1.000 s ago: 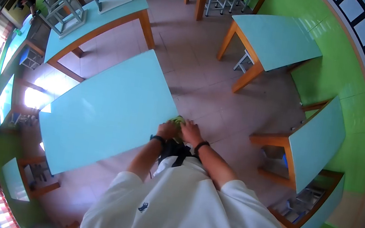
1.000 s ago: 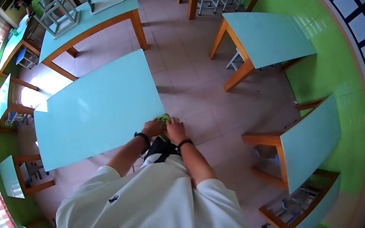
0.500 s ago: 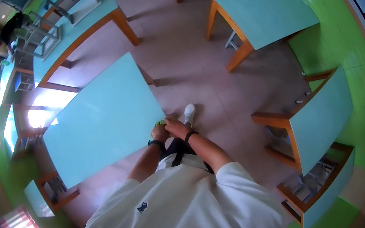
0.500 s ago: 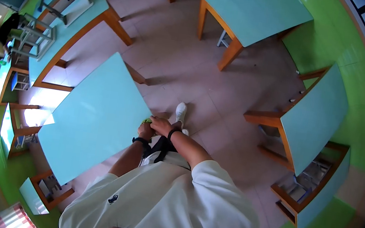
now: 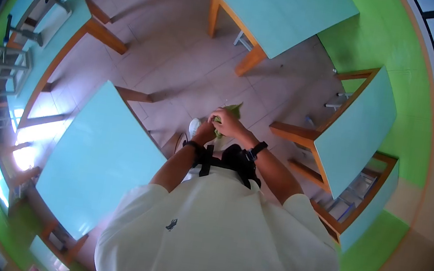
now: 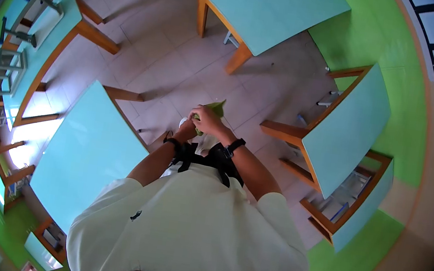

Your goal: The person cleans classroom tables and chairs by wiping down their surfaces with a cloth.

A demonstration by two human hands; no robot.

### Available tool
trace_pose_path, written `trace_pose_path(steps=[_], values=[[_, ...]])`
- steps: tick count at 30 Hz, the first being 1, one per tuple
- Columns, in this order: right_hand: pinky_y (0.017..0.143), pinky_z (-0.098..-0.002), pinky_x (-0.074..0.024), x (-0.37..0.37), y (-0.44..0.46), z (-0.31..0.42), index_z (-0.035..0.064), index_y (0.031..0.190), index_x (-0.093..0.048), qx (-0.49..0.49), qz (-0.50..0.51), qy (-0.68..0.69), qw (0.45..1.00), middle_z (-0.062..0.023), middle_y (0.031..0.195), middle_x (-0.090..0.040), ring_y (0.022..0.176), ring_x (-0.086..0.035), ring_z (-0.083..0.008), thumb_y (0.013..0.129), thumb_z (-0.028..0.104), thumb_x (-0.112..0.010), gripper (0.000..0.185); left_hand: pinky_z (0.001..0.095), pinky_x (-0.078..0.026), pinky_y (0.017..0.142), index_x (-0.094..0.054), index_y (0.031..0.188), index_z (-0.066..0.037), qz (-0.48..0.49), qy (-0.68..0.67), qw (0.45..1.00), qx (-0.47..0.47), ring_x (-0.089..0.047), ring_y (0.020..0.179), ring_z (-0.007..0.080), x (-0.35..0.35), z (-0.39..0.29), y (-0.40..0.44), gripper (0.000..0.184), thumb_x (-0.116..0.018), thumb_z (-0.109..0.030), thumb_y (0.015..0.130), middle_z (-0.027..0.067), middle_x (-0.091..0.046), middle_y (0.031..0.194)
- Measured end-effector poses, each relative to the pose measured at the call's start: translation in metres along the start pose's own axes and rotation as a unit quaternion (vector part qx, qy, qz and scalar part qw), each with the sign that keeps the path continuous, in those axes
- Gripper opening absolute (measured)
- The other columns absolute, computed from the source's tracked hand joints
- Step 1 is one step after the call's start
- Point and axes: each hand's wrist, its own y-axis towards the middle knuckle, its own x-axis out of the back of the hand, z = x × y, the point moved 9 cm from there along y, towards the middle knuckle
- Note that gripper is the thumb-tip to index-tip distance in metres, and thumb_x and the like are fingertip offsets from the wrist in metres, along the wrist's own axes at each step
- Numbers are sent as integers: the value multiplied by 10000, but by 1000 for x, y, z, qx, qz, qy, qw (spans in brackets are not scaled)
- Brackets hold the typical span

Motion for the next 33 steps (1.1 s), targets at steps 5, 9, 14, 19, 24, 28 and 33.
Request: trace_pose_path(steps=[5,9,14,19,24,28,33], values=[[846,-390,-456,67,-10,-28,24,860,-584,-18,-16,-44,999,-171,912,-569,946,-556,-351,742,-10,-639,135,518,-484,769,-458,1116,-31,47,-74,996,22,-603,940,432,39,-45,60,379,-588,-234,824,250,-630,981],[907,-423,-430,113,0,-76,57,1039,-499,-37,58,12,998,-208,1075,-500,1047,-504,-392,742,12,-668,345,458,-457,875,-449,1168,-56,31,-180,983,35,-568,1069,401,36,-47,127,340,-553,-206,880,228,-616,1083],[765,-473,-487,224,29,-129,108,1139,-425,-10,-160,-41,986,-184,1036,-554,930,-590,-403,731,92,-703,494,424,-477,844,-527,1230,-99,-68,-144,987,23,-629,986,279,60,-61,221,407,-472,-363,926,123,-664,1076],[758,-475,-473,292,65,-153,80,1136,-412,-108,-108,22,988,-236,965,-598,908,-592,-432,763,107,-683,463,444,-463,879,-471,1312,-129,43,-138,959,246,-602,1006,328,87,-124,327,437,-488,-294,907,144,-632,1117],[746,-483,-472,391,77,-216,34,1117,-411,-87,-357,-22,930,-250,903,-607,900,-586,-449,751,20,-657,441,512,-323,1040,-450,1346,-179,-211,44,976,38,-334,1303,384,147,-222,371,562,-589,-118,804,124,-360,1433],[752,-467,-477,452,59,-266,46,1119,-435,-173,-367,-90,910,-211,914,-619,909,-593,-423,746,57,-694,455,529,-313,1043,-428,1371,-186,-128,152,979,-39,-333,1307,404,97,-227,417,577,-597,-136,822,178,-371,1423],[775,-457,-484,482,73,-299,45,1143,-486,-271,-333,-134,893,-192,1001,-627,921,-602,-399,767,104,-687,430,605,-210,1073,-230,1479,-114,-69,170,981,58,-92,1406,461,25,-218,443,766,-576,-392,855,254,-47,1532]])
